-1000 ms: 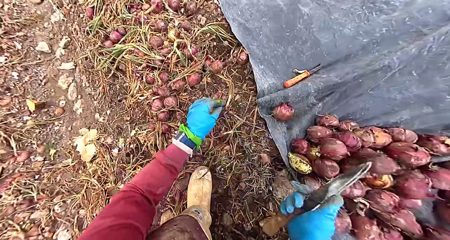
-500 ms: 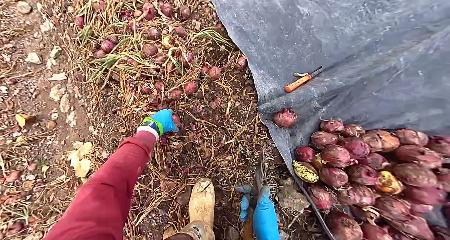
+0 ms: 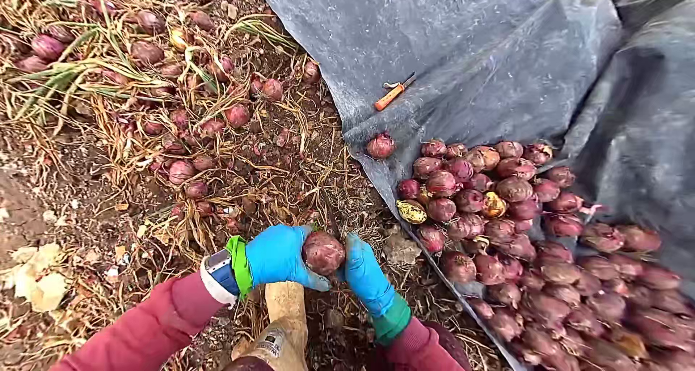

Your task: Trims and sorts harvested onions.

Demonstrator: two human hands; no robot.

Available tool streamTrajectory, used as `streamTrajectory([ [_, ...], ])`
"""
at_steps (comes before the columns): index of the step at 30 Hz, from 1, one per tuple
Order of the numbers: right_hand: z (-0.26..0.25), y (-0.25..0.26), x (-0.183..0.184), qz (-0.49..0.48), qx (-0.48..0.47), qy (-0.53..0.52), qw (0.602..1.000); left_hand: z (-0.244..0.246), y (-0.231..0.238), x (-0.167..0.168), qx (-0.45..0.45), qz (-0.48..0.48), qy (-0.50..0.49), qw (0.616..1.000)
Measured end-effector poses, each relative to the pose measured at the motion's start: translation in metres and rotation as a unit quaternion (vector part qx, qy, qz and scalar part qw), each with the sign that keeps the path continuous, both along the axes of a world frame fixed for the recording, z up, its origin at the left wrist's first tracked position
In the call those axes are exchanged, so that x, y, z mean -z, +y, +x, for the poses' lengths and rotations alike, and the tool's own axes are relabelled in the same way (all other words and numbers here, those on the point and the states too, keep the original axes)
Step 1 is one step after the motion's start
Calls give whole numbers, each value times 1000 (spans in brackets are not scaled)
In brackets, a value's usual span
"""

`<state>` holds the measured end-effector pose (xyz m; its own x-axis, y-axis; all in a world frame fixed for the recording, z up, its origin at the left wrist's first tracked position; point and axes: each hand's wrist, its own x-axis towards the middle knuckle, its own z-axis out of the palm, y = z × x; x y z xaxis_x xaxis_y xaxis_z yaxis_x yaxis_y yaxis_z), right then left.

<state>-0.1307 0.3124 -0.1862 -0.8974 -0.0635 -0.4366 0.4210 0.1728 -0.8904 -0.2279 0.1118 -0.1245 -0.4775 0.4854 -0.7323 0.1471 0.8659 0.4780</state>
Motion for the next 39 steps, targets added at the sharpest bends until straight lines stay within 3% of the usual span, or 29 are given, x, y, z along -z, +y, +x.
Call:
streamTrajectory([
  [3,-10,17,7,-48,-21,-67,996,-27,-16,23,-87,-73,80,990],
  [5,-8,20,16,-85,16,-84,993,-40,-18,31,-199,-57,114,972],
  [6,-6,23,22,-84,5,-104,991,-39,-11,27,-215,-43,117,969],
  [7,-1,27,29,-75,-37,-130,988,-32,0,20,-190,-33,106,976],
  [9,10,45,31,-53,-131,-139,980,-12,41,2,-5,-39,51,998],
  [11,20,59,18,-49,-110,-98,988,4,86,-17,172,-4,-11,985],
  [13,39,67,15,-72,3,-40,997,5,98,-17,192,46,2,980],
  [14,46,76,17,-91,70,-5,993,-4,93,-13,146,60,31,987],
  [17,57,108,21,-178,254,44,950,-38,41,-1,-110,25,111,987],
  [20,64,112,9,-143,320,-12,936,-60,-57,24,-364,-85,198,906],
  [22,73,99,10,-90,309,-67,944,-71,-124,51,-439,-171,251,846],
  [24,73,77,14,-83,270,-114,952,-84,-169,78,-425,-257,263,827],
  [27,64,46,27,-74,188,-159,966,-104,-186,110,-361,-352,195,841],
  [31,59,23,61,-70,96,-159,980,-142,-191,122,-137,-415,116,892],
  [33,47,17,62,-74,82,-156,982,-151,-200,113,-110,-389,101,909],
  [35,39,14,59,-95,77,-165,979,-140,-194,92,-175,-293,116,933],
  [37,32,5,61,-150,70,-208,964,-107,-162,64,-310,-121,146,932],
  [39,31,-6,57,-206,37,-229,951,-62,-115,43,-428,82,116,892],
])
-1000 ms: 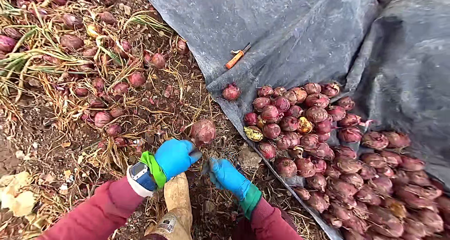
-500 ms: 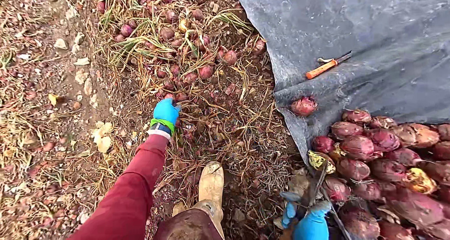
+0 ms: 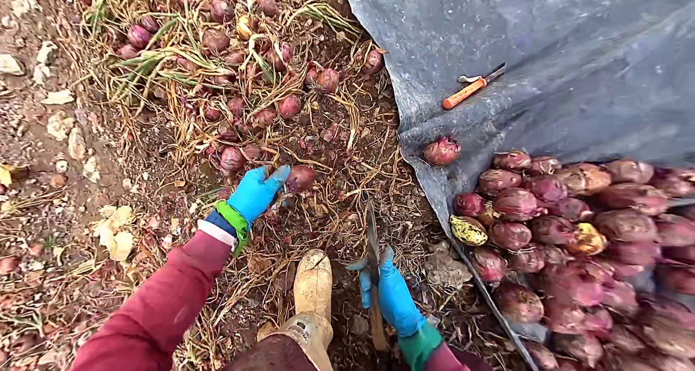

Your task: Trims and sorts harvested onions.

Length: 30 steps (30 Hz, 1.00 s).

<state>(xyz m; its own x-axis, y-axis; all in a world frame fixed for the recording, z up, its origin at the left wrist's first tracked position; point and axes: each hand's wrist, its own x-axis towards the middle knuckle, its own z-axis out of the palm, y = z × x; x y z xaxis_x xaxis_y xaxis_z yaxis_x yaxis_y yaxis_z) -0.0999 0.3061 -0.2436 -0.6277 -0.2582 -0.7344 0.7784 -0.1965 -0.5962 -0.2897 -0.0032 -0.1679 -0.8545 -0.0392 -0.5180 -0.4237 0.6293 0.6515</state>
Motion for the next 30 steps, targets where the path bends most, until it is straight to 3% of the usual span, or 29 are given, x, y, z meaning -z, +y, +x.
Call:
streamTrajectory([
  [1,-2,-5,-4,-33,-11,23,999,20,25,-4,-30,95,7,995],
  [3,-9,-12,-20,-83,-8,86,993,50,66,-7,-18,187,-14,982],
  [7,-22,-10,-47,-50,59,172,982,86,97,-18,159,227,-87,957],
  [10,-35,4,-51,63,-26,188,980,72,79,-20,231,118,-31,965],
  [13,-31,11,-42,65,-33,153,986,59,75,-18,160,47,41,985],
  [15,-25,16,-32,65,-45,108,991,61,99,-26,173,23,44,984],
  [17,-21,31,-28,62,-112,100,987,63,137,-37,335,-56,-3,941],
  [19,-17,50,-34,73,-136,123,980,65,186,-47,506,-126,-61,851],
  [21,-1,72,-42,111,-69,145,981,72,222,-54,579,-133,-61,802],
  [22,7,87,-46,130,-4,161,978,68,235,-57,573,-132,-40,808],
  [25,20,148,-63,90,210,226,947,27,238,-53,409,-138,52,901],
  [27,20,159,-89,9,242,242,940,21,182,-41,313,-153,62,935],
  [28,6,124,-123,102,349,177,914,33,143,-34,347,-171,25,922],
  [29,-7,102,-148,157,397,125,896,50,108,-27,429,-189,-49,882],
  [30,-12,89,-162,186,411,82,889,72,79,-18,519,-200,-148,818],
])
